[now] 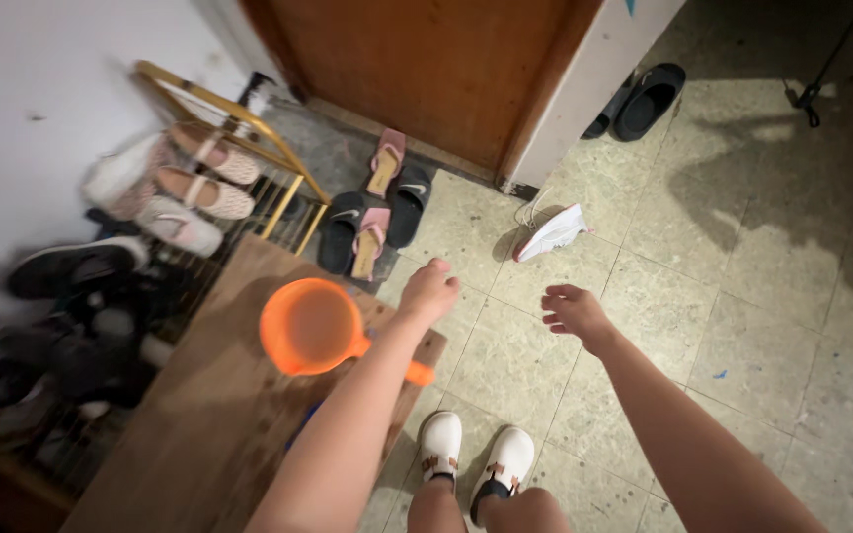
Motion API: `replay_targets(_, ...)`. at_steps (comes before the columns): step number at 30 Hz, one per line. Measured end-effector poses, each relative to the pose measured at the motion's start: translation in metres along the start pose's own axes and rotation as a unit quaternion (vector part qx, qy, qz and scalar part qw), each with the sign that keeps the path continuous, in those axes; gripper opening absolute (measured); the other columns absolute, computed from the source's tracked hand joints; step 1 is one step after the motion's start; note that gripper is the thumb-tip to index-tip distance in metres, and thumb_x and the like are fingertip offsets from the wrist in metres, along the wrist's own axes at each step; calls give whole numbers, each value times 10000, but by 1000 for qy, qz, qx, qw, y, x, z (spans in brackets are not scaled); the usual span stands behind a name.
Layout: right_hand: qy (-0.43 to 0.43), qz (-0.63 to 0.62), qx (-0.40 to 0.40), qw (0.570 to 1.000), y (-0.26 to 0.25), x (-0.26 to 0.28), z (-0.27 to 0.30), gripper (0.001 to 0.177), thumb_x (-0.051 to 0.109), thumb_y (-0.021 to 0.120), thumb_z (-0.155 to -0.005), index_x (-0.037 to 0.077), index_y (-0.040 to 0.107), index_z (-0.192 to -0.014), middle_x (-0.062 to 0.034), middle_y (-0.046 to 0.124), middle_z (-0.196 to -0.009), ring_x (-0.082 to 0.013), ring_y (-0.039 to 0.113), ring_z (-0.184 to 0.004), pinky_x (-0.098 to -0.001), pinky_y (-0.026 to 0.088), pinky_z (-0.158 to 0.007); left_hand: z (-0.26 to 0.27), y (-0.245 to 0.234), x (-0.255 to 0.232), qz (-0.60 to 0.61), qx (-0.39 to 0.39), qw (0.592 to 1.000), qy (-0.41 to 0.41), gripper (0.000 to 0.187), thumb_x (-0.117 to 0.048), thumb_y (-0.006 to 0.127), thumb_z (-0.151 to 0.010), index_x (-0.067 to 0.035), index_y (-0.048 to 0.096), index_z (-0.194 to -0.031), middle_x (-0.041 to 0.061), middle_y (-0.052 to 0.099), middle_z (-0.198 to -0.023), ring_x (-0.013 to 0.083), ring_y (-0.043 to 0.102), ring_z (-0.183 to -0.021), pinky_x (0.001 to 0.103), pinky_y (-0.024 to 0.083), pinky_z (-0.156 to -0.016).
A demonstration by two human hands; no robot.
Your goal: The person unties the laces of a black shoe, wipes shoes with a blue cloth, then laces a white sneaker and places the shoes back onto a shoe rack.
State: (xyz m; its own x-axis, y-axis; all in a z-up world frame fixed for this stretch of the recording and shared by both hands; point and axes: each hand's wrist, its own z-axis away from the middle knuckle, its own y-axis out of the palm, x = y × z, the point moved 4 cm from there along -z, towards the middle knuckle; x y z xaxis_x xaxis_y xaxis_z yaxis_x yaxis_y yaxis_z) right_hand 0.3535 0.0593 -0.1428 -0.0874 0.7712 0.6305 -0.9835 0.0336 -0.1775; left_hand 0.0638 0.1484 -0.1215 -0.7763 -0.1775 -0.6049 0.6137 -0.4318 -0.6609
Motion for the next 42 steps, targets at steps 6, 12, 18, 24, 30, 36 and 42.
replay_targets(6, -22, 30, -1, 999, 2, -49, -105, 503, 212, 647, -949, 40, 559, -1413, -80, 732, -1144, -198, 715, -919, -350, 598, -781, -94, 108, -38, -65, 106, 990, -68, 589, -296, 642, -917, -116, 493, -1458, 188, 548, -1476, 353, 553, -1355, 458, 485, -1095)
replay_targets(12, -62, 26, -22, 997, -16, -125, -235, 631, 211, 647, -909, 136, 480, -1513, -177, 723, -1251, -218, 670, -899, -354, 594, -741, -174, 177, -47, -190, 132, 972, -45, 741, -314, 649, -939, -167, 316, -1584, 127, 106, -1712, 404, 143, -1562, 597, 210, -1228)
replay_targets(18, -230, 285, -128, 922, 4, -180, -368, 755, 421, 793, -878, 266, 496, -1554, -430, 433, -1434, -507, 448, -1340, -518, 414, -1105, -228, 184, -15, -291, 125, 948, -41, 772, -152, 650, -926, -184, 301, -1613, 152, 117, -1724, 432, 147, -1570, 618, 216, -1228)
replay_targets(24, -203, 206, -94, 953, 38, -207, -454, 544, 451, 766, -884, 98, 631, -1276, -405, 585, -1352, -518, 265, -1510, -474, 259, -1244, -257, 220, 0, -297, 140, 943, -52, 883, -187, 707, -916, -201, 202, -1642, 167, 88, -1716, 437, 147, -1560, 621, 203, -1231)
replay_targets(30, -216, 70, -116, 967, 34, -227, -475, 418, 234, 666, -878, 92, 663, -1271, -271, 593, -1426, -361, 569, -1278, -421, 440, -1073, -247, 289, 14, -235, 169, 957, -29, 812, -241, 648, -973, -184, 187, -1639, 186, 57, -1714, 438, 143, -1556, 623, 194, -1232)
replay_targets(36, -122, -83, -127, 981, 6, -255, -472, 374, 262, 667, -964, 121, 713, -1307, -177, 785, -1203, -247, 726, -1073, -377, 513, -919, -228, 322, 27, -237, 206, 948, -55, 872, -105, 662, -910, -187, 197, -1643, 152, 54, -1729, 426, 133, -1568, 608, 205, -1233)
replay_targets(42, -262, 261, -336, 866, -37, -167, -349, 236, 200, 783, -827, 162, 847, -1051, -143, 788, -1015, -287, 703, -990, -379, 550, -882, -210, 318, 15, -216, 205, 952, -71, 813, -157, 612, -950, -183, 180, -1638, 146, 41, -1718, 436, 161, -1550, 627, 264, -1192)
